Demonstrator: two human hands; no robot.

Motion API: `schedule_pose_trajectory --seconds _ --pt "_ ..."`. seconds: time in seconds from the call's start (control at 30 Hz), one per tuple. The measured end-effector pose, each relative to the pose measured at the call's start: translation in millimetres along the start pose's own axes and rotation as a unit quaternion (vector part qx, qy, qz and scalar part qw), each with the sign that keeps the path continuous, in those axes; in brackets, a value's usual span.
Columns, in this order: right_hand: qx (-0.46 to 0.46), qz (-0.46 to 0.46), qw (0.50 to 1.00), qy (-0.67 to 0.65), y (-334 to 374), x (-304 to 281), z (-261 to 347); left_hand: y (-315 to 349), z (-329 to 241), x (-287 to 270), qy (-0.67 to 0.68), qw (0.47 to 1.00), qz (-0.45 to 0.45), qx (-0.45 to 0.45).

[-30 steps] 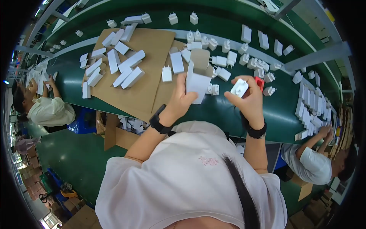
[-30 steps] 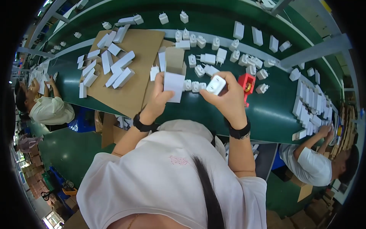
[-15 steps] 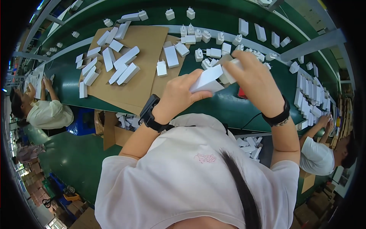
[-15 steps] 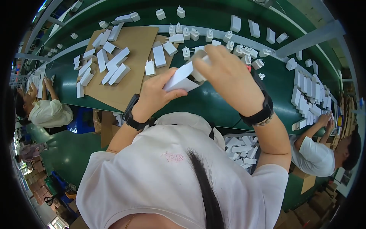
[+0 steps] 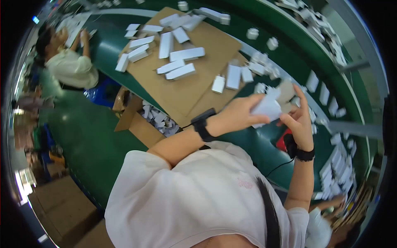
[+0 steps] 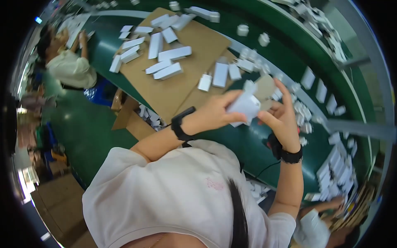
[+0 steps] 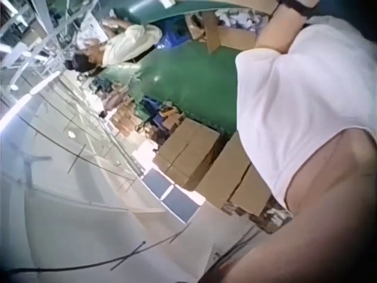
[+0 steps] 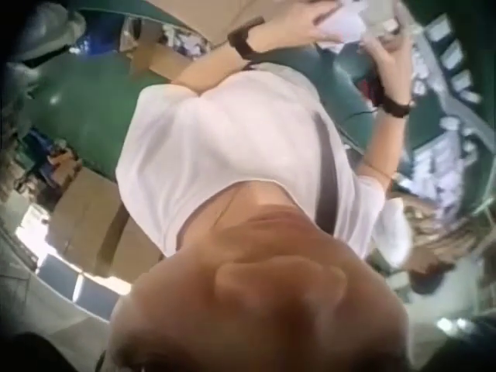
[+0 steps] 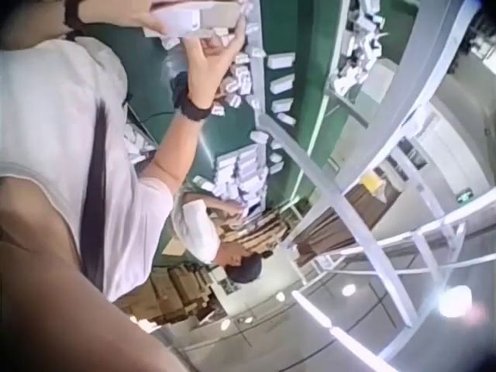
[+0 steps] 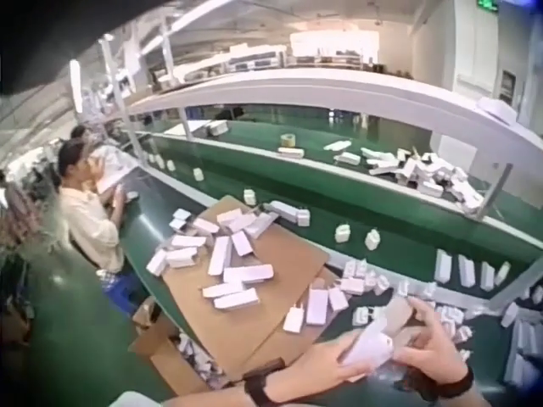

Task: The person packages power adapters by hand, picking up an adapter and a box, sliding the adapter into the box, and placing the boxed adapter onto the table.

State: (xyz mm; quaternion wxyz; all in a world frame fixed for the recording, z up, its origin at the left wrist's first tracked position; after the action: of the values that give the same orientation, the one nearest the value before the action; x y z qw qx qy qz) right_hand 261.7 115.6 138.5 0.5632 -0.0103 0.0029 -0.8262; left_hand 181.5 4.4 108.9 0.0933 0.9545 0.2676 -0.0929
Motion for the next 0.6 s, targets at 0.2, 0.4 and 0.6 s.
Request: schedule_pose_trajectory --seconds 0.2,0.4,0.6 --pt "0.067 -0.068 0.985 0.142 -121 -129 -62 -27 62 -135 -0.307 0.916 -0.256 0.025" --pt "0.224 -0.179 0.929 0.232 -191 -340 -181 -69 148 -256 -0.468 0.832 -0.289 -0.077" --pt "-0.044 -0.081 0.759 0.645 -272 -300 -168 -110 195 -237 -0.608 0.761 -0.153 -0.168"
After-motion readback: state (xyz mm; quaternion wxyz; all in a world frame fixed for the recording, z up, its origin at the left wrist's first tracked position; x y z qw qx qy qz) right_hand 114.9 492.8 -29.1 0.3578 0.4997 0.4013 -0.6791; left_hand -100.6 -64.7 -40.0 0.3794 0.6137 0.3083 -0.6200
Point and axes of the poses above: each hand's wrist, its own y-axis away from the middle knuckle, its own x-axis out of the palm, z = x × y, the point moved 10 cm from there along -y, towards the middle knuckle, and after that the axes turned 12 degrees about -x, right-handed, at the moved point
